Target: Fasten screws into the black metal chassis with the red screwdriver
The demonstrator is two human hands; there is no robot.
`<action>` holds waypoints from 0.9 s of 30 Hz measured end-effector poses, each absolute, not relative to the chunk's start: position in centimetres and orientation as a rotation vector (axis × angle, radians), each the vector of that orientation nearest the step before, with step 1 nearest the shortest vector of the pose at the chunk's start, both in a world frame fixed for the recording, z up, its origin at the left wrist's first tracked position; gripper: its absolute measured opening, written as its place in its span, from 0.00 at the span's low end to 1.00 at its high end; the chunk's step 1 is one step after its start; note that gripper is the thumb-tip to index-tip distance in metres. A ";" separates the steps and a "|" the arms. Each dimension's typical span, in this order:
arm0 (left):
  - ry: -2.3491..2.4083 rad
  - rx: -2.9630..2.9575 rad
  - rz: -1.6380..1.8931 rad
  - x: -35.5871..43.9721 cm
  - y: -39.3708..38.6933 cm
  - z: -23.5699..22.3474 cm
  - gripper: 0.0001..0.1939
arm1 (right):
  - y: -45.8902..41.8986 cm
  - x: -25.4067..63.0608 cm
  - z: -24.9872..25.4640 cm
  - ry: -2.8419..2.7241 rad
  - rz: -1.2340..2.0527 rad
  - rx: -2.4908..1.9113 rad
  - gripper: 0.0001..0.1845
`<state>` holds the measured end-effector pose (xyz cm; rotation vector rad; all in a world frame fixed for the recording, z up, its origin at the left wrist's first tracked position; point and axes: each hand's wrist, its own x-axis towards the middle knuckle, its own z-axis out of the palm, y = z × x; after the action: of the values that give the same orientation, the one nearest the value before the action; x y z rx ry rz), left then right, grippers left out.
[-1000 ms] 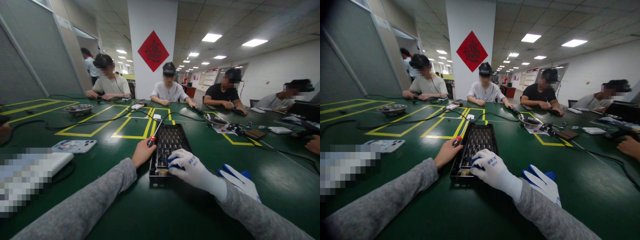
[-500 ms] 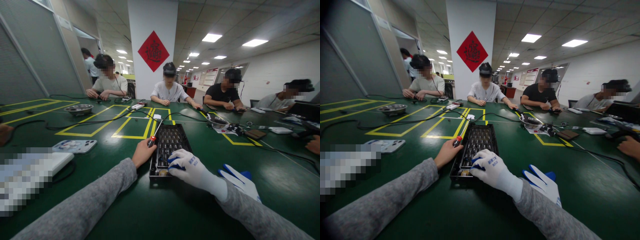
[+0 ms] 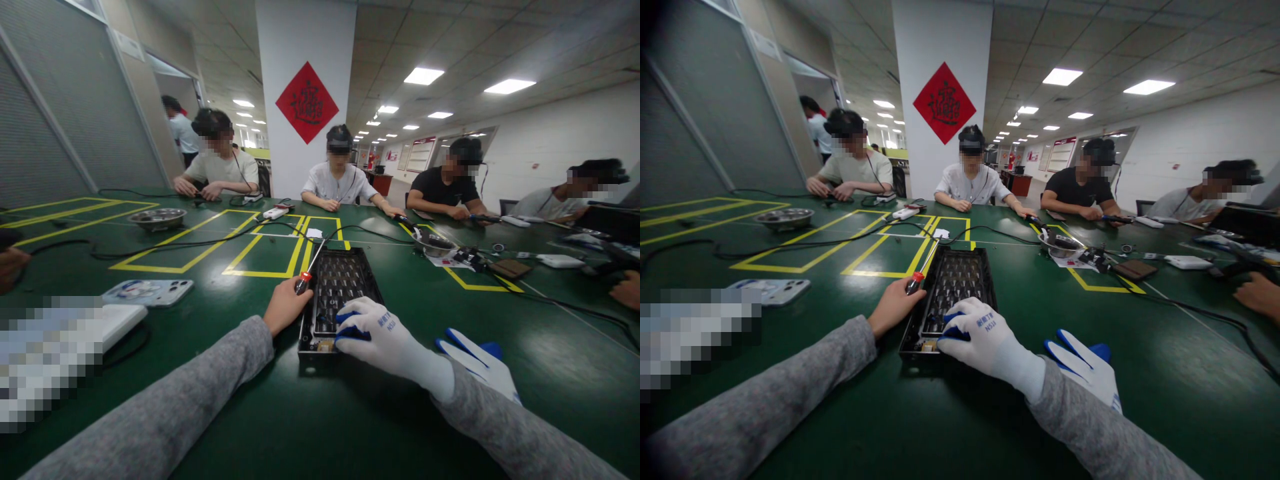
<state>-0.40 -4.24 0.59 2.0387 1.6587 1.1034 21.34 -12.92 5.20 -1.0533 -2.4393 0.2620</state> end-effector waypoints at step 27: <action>1.641 2.027 1.105 -0.4 -4.1 0.5 0.05 | -12.6 21.3 4.9 -2.472 0.224 -1.024 0.09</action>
<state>-0.44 -4.07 0.49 2.0274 1.6415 1.1047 21.35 -12.63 4.85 -1.0238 -2.4725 0.2242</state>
